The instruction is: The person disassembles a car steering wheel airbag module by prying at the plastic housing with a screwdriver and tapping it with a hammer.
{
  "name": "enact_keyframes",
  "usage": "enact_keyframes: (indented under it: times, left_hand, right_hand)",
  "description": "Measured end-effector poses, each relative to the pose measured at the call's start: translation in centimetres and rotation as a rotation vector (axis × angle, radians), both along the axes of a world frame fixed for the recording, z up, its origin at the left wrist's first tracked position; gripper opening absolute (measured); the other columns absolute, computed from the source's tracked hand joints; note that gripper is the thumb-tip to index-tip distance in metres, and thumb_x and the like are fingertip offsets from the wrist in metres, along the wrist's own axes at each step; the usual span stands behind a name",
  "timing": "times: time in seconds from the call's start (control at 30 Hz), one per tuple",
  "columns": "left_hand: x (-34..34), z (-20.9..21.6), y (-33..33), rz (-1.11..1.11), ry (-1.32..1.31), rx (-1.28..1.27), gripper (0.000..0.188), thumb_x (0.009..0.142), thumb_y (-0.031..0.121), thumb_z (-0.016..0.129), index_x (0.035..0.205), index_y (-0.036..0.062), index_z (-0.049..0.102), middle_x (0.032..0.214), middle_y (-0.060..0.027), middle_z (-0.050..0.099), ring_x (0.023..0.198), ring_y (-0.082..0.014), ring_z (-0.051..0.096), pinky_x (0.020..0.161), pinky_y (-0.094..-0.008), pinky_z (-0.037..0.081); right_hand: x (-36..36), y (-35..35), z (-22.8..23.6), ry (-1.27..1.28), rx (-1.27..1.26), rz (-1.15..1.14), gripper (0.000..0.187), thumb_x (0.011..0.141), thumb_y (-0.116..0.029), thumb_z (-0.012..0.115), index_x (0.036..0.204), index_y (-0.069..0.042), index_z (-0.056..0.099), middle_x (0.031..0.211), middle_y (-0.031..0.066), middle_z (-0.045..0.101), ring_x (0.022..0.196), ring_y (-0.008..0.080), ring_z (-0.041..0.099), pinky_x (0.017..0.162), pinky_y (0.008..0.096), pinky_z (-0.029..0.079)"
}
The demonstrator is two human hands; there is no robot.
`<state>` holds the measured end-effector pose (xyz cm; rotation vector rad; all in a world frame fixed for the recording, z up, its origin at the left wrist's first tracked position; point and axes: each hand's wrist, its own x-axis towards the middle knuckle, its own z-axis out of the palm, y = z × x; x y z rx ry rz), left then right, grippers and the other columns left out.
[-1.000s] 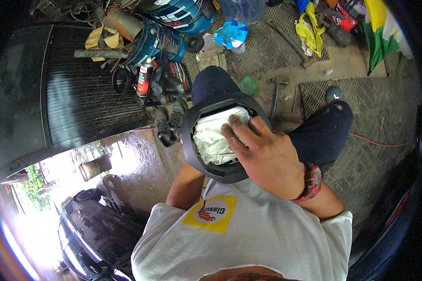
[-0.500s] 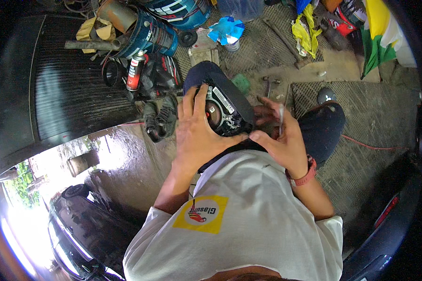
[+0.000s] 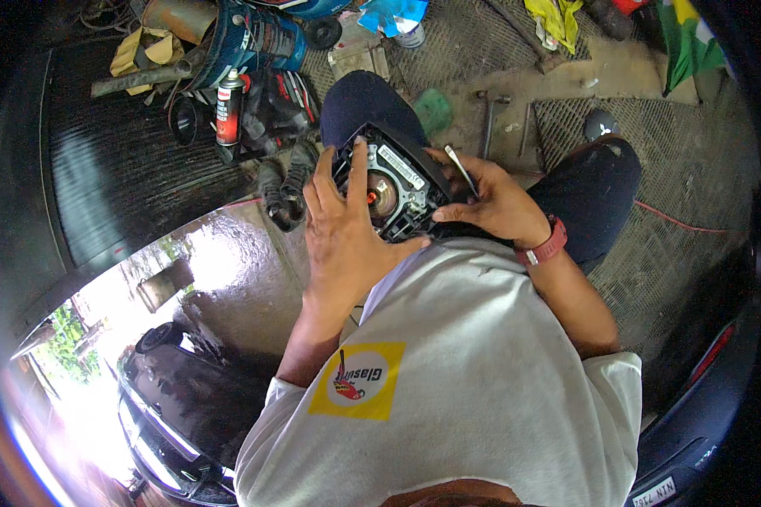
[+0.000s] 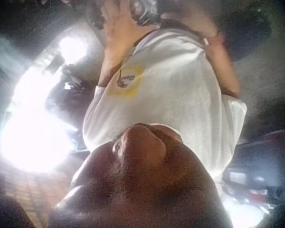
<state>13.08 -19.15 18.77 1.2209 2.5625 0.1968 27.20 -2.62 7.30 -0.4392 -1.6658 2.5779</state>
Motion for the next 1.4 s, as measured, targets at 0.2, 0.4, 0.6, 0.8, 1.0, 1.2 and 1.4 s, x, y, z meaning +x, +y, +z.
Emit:
enact_keyframes:
  times: [0.2, 0.4, 0.6, 0.8, 1.0, 1.2, 1.4]
  left_hand:
    - [-0.9, -1.9, -1.4, -0.064, -0.019, 0.112, 0.129, 0.058, 0.039, 0.102, 0.165, 0.0078, 0.039, 0.154, -0.0286, 0.039, 0.141, -0.0488, 0.04, 0.115, -0.0583, 0.039]
    - [-0.6, -2.3, -2.2, -0.119, 0.083, 0.212, 0.118, 0.059, 0.04, 0.1, 0.161, 0.0097, 0.048, 0.149, -0.0298, 0.043, 0.133, -0.0488, 0.047, 0.109, -0.0583, 0.044]
    - [0.7, -0.5, -1.9, -0.127, 0.194, 0.189, 0.115, 0.059, 0.037, 0.097, 0.162, 0.0153, 0.049, 0.151, -0.0316, 0.043, 0.133, -0.0498, 0.047, 0.109, -0.0595, 0.044]
    - [1.2, -0.5, -2.2, -0.121, 0.232, 0.197, 0.114, 0.061, 0.038, 0.096, 0.163, 0.0169, 0.049, 0.154, -0.0327, 0.04, 0.137, -0.0504, 0.043, 0.114, -0.0619, 0.04]
    - [1.5, -0.6, -2.0, -0.115, 0.234, 0.179, 0.111, 0.061, 0.037, 0.096, 0.162, 0.0174, 0.051, 0.154, -0.0324, 0.04, 0.136, -0.0506, 0.043, 0.114, -0.0612, 0.041]
    - [1.5, -0.7, -1.8, -0.127, 0.224, 0.091, 0.112, 0.061, 0.035, 0.095, 0.162, 0.0164, 0.05, 0.153, -0.0326, 0.04, 0.136, -0.0518, 0.043, 0.111, -0.0611, 0.044]
    - [1.4, -1.1, -2.8, -0.141, 0.193, -0.024, 0.113, 0.062, 0.034, 0.096, 0.163, 0.0139, 0.048, 0.153, -0.0327, 0.04, 0.137, -0.0529, 0.042, 0.112, -0.0627, 0.042]
  right_hand:
    - [-0.2, 0.0, -0.8, 0.051, -0.057, 0.041, 0.093, 0.085, 0.001, 0.086, 0.166, -0.007, 0.04, 0.156, 0.0097, 0.058, 0.139, 0.0176, 0.055, 0.119, 0.0369, 0.044]
    - [-0.1, -0.4, -0.6, 0.136, 0.34, 0.005, 0.092, 0.084, 0.006, 0.078, 0.167, -0.007, 0.039, 0.169, 0.0129, 0.046, 0.153, 0.0254, 0.046, 0.127, 0.0406, 0.036]
    - [0.1, -1.0, 1.1, 0.129, 0.46, -0.092, 0.095, 0.077, 0.012, 0.071, 0.165, -0.006, 0.041, 0.167, 0.0161, 0.048, 0.151, 0.0335, 0.05, 0.127, 0.0433, 0.036]
    - [0.1, -1.4, 1.1, 0.14, 0.511, -0.127, 0.097, 0.079, 0.009, 0.07, 0.167, -0.013, 0.037, 0.165, 0.0167, 0.049, 0.145, 0.0418, 0.052, 0.124, 0.0464, 0.041]
    - [0.2, -1.6, 0.8, 0.126, 0.632, -0.174, 0.094, 0.081, 0.009, 0.07, 0.167, -0.012, 0.037, 0.157, 0.0202, 0.055, 0.139, 0.0426, 0.057, 0.12, 0.0461, 0.045]
    - [3.5, 0.9, 0.5, -0.221, 0.466, -0.149, 0.075, 0.092, 0.009, 0.068, 0.159, -0.006, 0.038, 0.129, 0.0126, 0.069, 0.103, 0.0158, 0.068, 0.09, 0.0304, 0.057]
    - [7.1, 1.8, 6.6, -0.232, 0.451, -0.163, 0.043, 0.095, 0.0, 0.068, 0.137, -0.008, 0.062, 0.109, 0.0162, 0.077, 0.098, 0.0353, 0.077, 0.081, 0.0407, 0.059]
